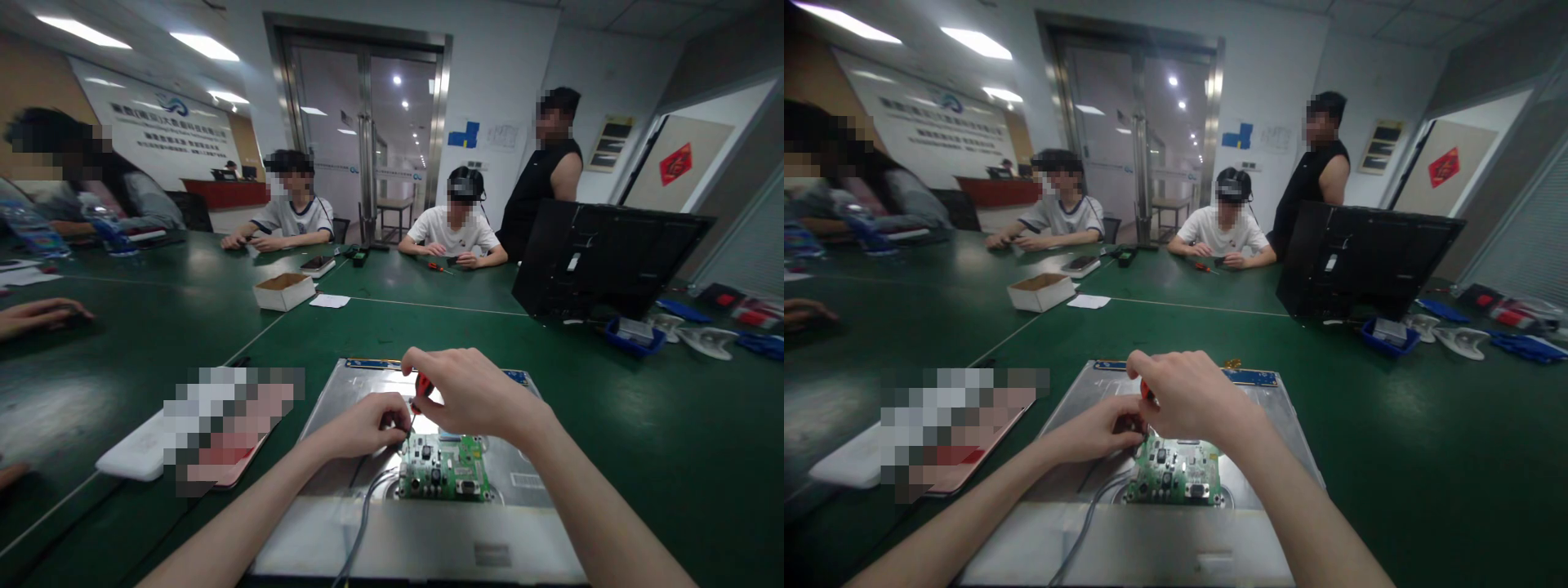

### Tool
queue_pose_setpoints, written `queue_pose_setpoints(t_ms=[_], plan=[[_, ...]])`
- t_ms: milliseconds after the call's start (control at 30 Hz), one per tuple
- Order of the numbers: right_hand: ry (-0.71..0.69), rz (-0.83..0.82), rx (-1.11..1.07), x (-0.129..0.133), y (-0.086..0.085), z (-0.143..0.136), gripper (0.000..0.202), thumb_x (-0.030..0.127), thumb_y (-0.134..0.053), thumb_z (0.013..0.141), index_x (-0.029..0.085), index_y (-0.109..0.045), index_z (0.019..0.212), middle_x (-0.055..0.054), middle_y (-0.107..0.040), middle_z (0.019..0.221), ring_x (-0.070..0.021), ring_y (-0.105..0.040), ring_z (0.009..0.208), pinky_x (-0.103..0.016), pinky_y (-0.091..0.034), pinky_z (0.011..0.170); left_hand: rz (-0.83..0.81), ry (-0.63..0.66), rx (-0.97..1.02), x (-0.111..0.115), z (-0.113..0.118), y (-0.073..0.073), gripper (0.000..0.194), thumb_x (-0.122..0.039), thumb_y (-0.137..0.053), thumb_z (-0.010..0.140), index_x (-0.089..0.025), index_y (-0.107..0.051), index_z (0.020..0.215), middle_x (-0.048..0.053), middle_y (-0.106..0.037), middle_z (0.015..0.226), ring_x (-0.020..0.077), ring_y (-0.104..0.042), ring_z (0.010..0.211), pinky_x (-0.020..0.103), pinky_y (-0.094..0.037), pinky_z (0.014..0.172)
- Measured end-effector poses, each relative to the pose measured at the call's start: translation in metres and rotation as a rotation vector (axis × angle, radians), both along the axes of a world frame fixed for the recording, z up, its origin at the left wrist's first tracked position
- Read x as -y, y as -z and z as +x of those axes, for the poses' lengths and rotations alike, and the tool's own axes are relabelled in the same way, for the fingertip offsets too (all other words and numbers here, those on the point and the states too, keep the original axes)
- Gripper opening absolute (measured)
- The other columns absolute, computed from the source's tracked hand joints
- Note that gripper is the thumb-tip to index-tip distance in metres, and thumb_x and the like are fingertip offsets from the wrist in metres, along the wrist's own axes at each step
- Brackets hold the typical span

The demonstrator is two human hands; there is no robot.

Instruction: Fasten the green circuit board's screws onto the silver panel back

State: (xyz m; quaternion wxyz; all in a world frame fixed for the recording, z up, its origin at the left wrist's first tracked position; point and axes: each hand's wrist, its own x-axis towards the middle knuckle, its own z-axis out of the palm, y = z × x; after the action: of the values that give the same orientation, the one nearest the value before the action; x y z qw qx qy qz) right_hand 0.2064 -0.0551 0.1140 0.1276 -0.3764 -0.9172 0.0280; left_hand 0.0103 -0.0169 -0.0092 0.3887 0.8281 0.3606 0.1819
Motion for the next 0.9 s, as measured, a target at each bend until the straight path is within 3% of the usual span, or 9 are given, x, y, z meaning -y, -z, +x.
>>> queue_pose_setpoints(t_ms=[433,567,767,900], plan=[[0.038,0.076,0.033,-0.002,0.003,-0.003,0.011,0.023,-0.056,0.083,0.021,-0.053,0.094,0.0,-0.07,0.08,-0.0133,-0.059,0.065,-0.025,-0.02,0.05,-0.023,-0.005,0.037,0.001,0.001,0.001,0.013,-0.015,-0.057,0.073,-0.016,-0.06,0.085,0.0,-0.062,0.078,0.0159,-0.055,0.073,0.026,-0.042,0.067],[0.053,0.092,0.054,-0.003,0.005,-0.004,0.017,0.028,-0.056,0.085,0.021,-0.053,0.101,-0.001,-0.07,0.079,-0.0147,-0.059,0.064,-0.026,-0.02,0.05,-0.057,-0.006,0.045,0.002,0.001,-0.001,0.011,-0.015,-0.057,0.074,-0.017,-0.06,0.084,0.0,-0.062,0.08,0.0161,-0.056,0.075,0.026,-0.043,0.069],[-0.019,0.035,-0.004,-0.002,0.004,-0.001,0.028,0.019,-0.06,0.081,0.023,-0.052,0.107,0.0,-0.071,0.089,-0.0149,-0.061,0.073,-0.025,-0.024,0.053,-0.057,-0.014,0.038,0.003,0.002,-0.004,0.014,-0.014,-0.059,0.072,-0.016,-0.062,0.086,0.001,-0.064,0.081,0.0164,-0.056,0.074,0.026,-0.044,0.068],[0.028,0.085,0.018,-0.003,0.003,-0.001,0.018,0.038,-0.06,0.086,0.023,-0.059,0.095,0.0,-0.069,0.076,-0.014,-0.059,0.064,-0.026,-0.021,0.051,-0.057,-0.009,0.049,0.004,0.003,-0.009,0.011,-0.014,-0.06,0.071,-0.016,-0.062,0.081,0.0,-0.063,0.078,0.0156,-0.056,0.072,0.026,-0.043,0.068]])
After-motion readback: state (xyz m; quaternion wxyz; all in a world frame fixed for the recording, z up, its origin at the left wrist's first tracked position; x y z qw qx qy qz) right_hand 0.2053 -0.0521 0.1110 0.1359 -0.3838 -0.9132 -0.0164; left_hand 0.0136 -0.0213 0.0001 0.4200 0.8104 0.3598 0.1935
